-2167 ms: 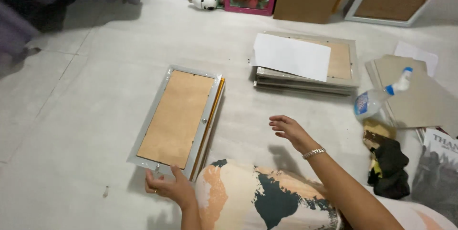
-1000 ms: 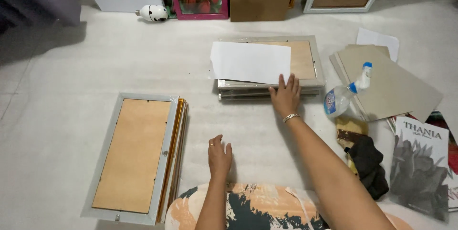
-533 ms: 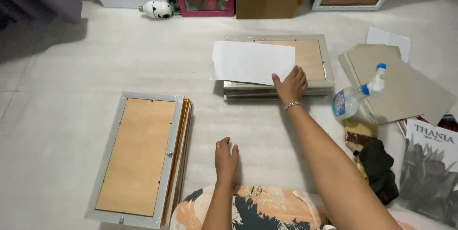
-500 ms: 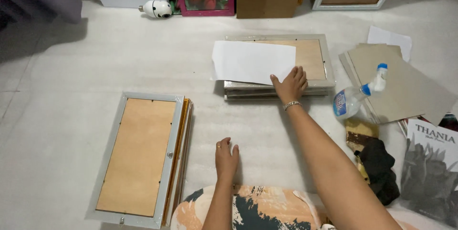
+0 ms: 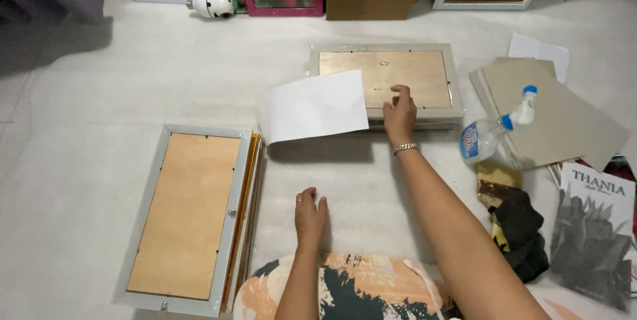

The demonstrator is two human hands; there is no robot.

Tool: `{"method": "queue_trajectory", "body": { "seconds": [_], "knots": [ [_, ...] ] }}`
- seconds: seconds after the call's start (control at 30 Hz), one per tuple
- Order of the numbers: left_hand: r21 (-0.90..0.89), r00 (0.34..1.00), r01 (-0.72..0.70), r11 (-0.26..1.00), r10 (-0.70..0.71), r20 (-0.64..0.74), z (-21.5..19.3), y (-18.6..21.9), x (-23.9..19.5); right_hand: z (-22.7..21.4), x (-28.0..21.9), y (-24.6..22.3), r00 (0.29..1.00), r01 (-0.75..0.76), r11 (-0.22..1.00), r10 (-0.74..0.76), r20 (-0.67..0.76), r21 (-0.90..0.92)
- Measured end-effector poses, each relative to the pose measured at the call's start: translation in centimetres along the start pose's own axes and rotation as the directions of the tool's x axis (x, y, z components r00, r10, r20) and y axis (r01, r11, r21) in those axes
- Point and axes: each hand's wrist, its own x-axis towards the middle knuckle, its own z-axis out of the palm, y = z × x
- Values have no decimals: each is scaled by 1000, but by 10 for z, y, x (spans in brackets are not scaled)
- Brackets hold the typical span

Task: The recorder is cleaning and dusting glass surfaces and frames of several picture frames using a black cloth and a wooden-handled brush.

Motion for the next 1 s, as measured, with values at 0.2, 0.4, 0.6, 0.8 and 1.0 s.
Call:
{"method": "queue_trajectory", "body": {
  "seconds": [0.2,0.4,0.6,0.8,1.0],
  "knots": [
    [13,998,58,998,-58,21,1,0,-3,27,2,12,995,87,992,-92,-43,-90],
    [-52,993,113,992,-111,29,-3,4,1,70,-11,-5,826,-540,822,477,299,180],
    [-63,991,131,989,-130,23,-1,0,3,66,-15,-6,830,-436,878,308,466,196],
    [-42,994,101,994,-99,36,5,-10,2,-22,-36,-119,477,-873,334,433,764,356],
    [-61,991,128,990,-125,39,-2,-4,3,46,-6,-108,601,-799,389,515,611,458]
  ]
}}
